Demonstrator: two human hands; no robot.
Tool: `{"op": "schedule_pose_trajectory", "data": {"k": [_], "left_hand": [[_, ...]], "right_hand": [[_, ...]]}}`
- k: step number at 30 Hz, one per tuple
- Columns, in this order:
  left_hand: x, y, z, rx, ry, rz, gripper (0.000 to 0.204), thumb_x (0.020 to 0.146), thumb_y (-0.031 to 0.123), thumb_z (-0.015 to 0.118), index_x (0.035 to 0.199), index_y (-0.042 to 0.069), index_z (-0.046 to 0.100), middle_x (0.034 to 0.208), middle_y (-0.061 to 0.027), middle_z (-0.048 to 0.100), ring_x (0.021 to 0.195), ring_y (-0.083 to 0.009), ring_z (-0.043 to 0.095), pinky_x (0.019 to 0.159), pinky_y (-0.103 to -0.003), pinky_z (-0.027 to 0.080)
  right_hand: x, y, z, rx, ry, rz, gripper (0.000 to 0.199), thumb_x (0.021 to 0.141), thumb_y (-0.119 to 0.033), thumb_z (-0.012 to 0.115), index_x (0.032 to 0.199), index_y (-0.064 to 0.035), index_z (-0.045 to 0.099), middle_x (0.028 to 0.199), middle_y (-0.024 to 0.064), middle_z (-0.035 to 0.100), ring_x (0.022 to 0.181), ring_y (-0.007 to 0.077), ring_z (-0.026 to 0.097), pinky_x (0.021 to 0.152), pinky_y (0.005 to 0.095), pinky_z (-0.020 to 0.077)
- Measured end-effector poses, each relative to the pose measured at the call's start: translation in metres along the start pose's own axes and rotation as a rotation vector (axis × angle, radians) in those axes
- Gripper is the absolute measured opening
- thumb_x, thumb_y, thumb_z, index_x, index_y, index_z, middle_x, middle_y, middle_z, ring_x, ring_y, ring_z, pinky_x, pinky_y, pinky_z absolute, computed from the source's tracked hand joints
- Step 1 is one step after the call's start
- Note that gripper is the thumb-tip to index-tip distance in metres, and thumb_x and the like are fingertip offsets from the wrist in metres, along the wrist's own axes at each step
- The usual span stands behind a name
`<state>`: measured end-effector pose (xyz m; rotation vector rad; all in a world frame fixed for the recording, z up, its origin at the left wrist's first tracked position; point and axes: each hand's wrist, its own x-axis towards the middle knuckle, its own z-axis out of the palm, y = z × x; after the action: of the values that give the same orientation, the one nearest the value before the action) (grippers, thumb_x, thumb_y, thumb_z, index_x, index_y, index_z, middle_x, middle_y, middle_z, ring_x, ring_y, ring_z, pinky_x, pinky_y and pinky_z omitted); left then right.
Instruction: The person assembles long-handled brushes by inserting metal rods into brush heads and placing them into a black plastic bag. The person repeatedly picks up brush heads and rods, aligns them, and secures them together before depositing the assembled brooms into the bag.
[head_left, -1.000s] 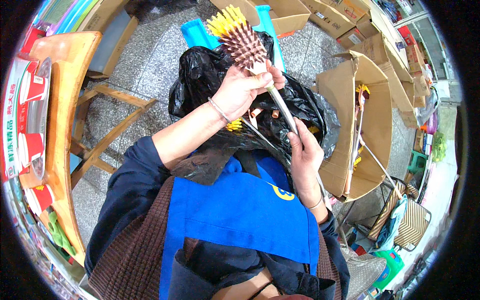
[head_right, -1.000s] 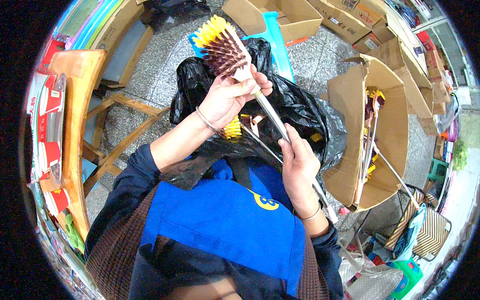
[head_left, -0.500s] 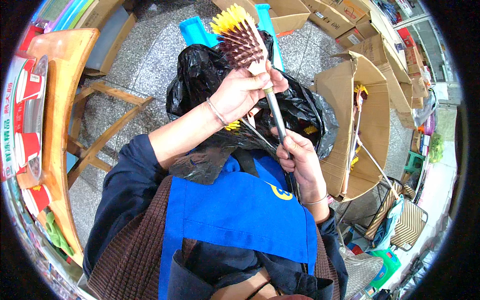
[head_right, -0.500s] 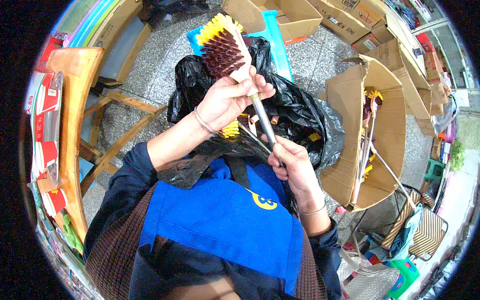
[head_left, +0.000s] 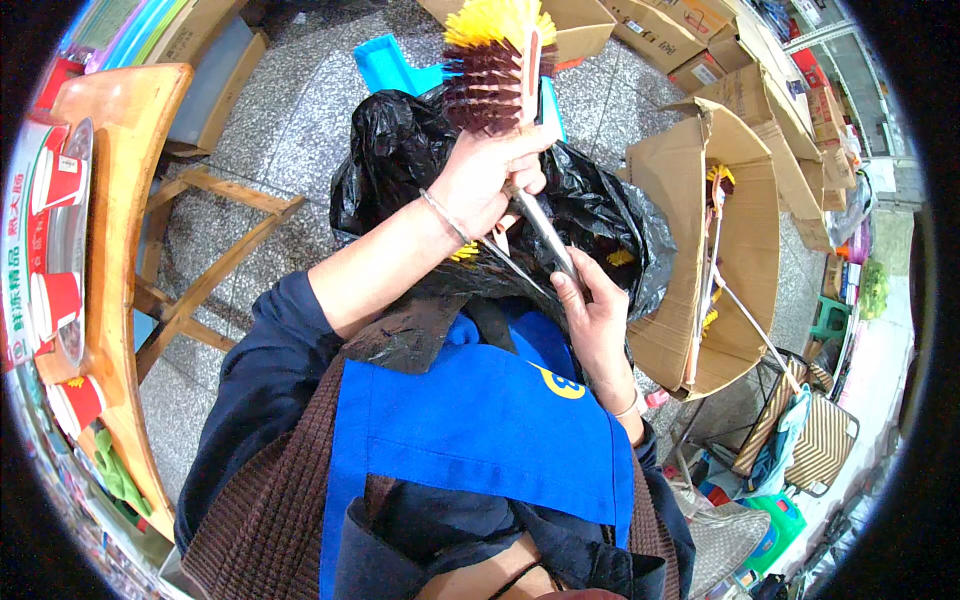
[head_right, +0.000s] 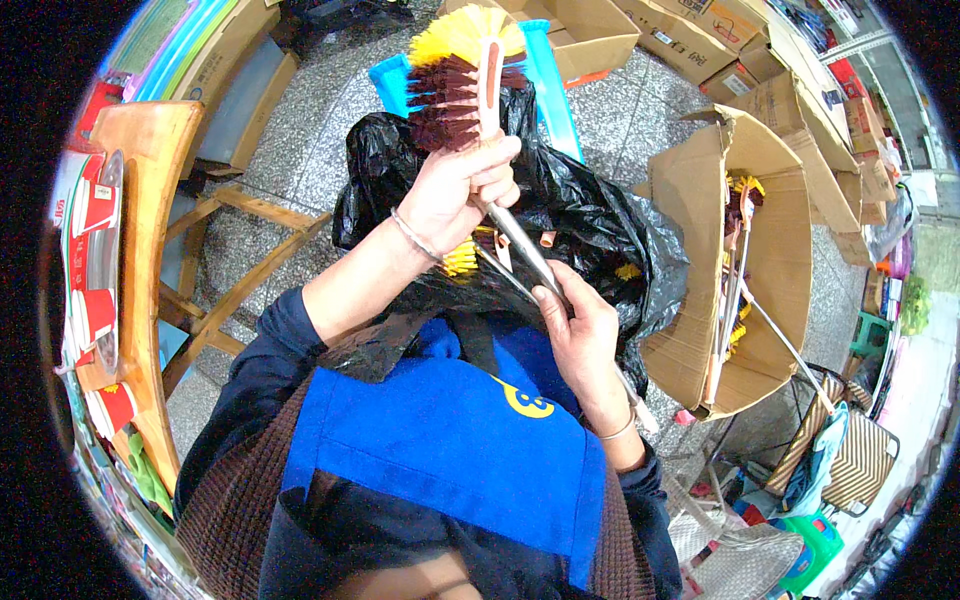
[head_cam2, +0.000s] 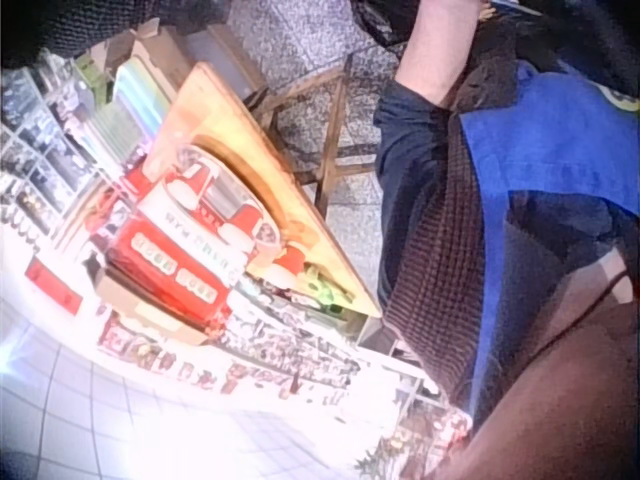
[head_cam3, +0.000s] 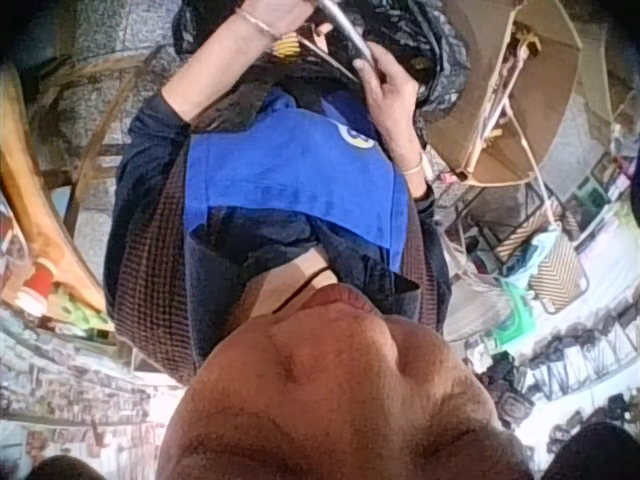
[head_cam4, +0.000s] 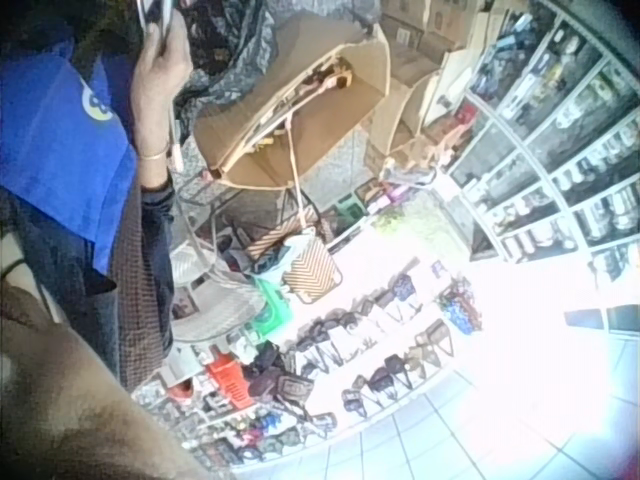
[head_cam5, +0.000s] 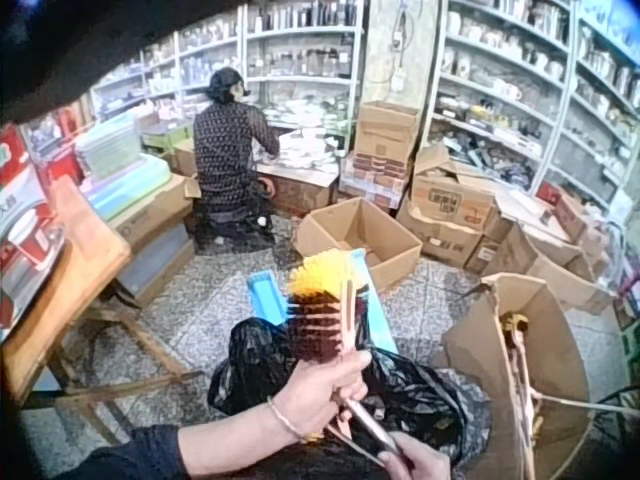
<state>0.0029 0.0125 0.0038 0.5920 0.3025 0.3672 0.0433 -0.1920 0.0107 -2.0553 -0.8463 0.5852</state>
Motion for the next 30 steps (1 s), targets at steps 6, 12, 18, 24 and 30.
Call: {"op": "schedule_pose_trajectory", "data": {"k": [6, 12, 18, 24, 30], "left_hand": [[-0.006, -0.002, -0.008, 0.283, 0.016, -0.050, 0.009, 0.083, 0.007, 0.064, 0.090, 0.007, 0.058, 0.060, 0.0060, 0.042, 0.050, -0.0072, 0.043, 0.052, -0.024, 0.039], [-0.007, -0.006, -0.016, 0.388, -0.005, 0.044, 0.009, 0.081, 0.009, 0.067, 0.081, 0.008, 0.058, 0.070, 0.0008, 0.057, 0.063, -0.0092, 0.054, 0.059, -0.024, 0.044], [-0.018, -0.020, -0.008, 0.515, -0.658, -0.185, 0.077, 0.079, 0.023, 0.067, 0.142, 0.000, 0.031, 0.150, -0.0110, 0.028, 0.141, -0.0192, 0.019, 0.114, -0.033, 0.015], [-0.028, -0.039, 0.003, 0.543, -0.626, -0.203, 0.091, 0.067, 0.014, 0.082, 0.141, 0.002, 0.031, 0.145, -0.0118, 0.037, 0.135, -0.0205, 0.031, 0.112, -0.035, 0.025], [-0.031, -0.032, 0.001, 0.689, -0.247, 0.048, 0.118, 0.045, 0.027, 0.094, 0.141, 0.006, 0.028, 0.129, -0.0100, 0.049, 0.121, -0.0212, 0.047, 0.104, -0.036, 0.037]], "right_hand": [[0.002, -0.001, -0.030, -0.088, -0.049, -0.016, 0.030, 0.079, -0.011, 0.071, 0.107, -0.0040, 0.064, 0.087, 0.0144, 0.066, 0.073, 0.0212, 0.065, 0.068, 0.0307, 0.0505], [0.005, -0.005, -0.066, -0.088, -0.185, -0.009, 0.034, 0.075, -0.007, 0.073, 0.106, -0.0012, 0.063, 0.083, 0.0069, 0.065, 0.072, 0.0122, 0.057, 0.067, 0.0263, 0.0465], [0.020, -0.014, -0.087, 0.570, 0.166, 0.076, 0.065, 0.078, -0.019, 0.073, 0.134, -0.0024, 0.043, 0.110, 0.0096, 0.063, 0.062, 0.0024, 0.047, 0.049, 0.0154, 0.0315], [0.037, -0.015, -0.073, 0.651, 0.026, -0.027, 0.054, 0.076, -0.011, 0.075, 0.122, 0.0057, 0.052, 0.108, 0.0117, 0.062, 0.097, 0.0139, 0.059, 0.085, 0.0276, 0.0474], [0.042, -0.011, -0.065, 0.570, 0.091, 0.089, 0.048, 0.078, -0.019, 0.076, 0.112, 0.0067, 0.055, 0.097, 0.0083, 0.064, 0.085, 0.0114, 0.060, 0.076, 0.0242, 0.0488]]}}
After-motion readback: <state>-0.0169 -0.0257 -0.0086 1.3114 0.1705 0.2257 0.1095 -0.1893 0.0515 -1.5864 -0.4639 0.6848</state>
